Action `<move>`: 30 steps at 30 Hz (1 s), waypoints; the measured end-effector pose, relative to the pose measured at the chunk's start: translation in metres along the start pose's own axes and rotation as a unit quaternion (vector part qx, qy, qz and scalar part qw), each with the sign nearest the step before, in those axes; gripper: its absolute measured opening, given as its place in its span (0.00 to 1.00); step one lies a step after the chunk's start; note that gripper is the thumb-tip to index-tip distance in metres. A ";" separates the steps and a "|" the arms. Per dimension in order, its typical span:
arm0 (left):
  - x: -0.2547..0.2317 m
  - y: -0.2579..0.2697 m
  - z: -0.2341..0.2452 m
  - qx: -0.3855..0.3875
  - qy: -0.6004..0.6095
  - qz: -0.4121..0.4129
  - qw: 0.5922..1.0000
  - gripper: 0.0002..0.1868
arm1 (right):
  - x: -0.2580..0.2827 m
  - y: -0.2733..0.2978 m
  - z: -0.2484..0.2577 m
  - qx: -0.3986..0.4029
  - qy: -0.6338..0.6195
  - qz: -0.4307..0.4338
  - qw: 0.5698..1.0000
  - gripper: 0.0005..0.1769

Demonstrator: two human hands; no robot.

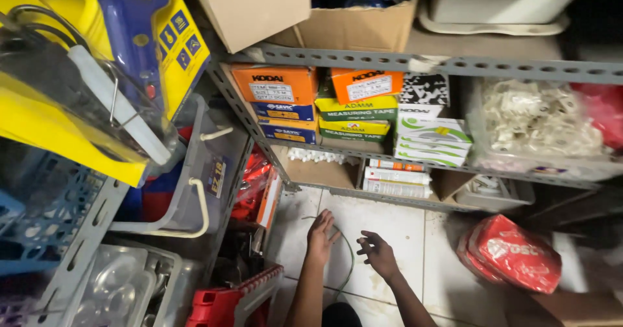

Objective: Packing sealant tubes into a cardboard box from a storage area

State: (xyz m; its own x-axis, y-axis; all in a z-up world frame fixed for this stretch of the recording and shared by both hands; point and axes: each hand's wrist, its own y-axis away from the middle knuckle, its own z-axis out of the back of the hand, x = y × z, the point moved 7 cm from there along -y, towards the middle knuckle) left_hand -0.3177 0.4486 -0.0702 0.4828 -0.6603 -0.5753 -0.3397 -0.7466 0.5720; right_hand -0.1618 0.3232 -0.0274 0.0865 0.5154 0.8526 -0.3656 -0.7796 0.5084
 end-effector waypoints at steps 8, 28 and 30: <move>0.048 0.079 -0.026 -0.001 -0.087 0.016 0.996 0.27 | -0.008 0.047 0.046 -0.031 -0.038 0.012 0.999 0.25; 0.225 0.175 -0.160 0.172 -0.261 0.130 0.941 0.26 | -0.103 0.159 0.233 -0.191 -0.133 0.049 0.971 0.24; 0.257 0.172 -0.162 0.185 -0.269 0.140 0.935 0.25 | -0.113 0.174 0.251 -0.212 -0.131 0.046 0.967 0.24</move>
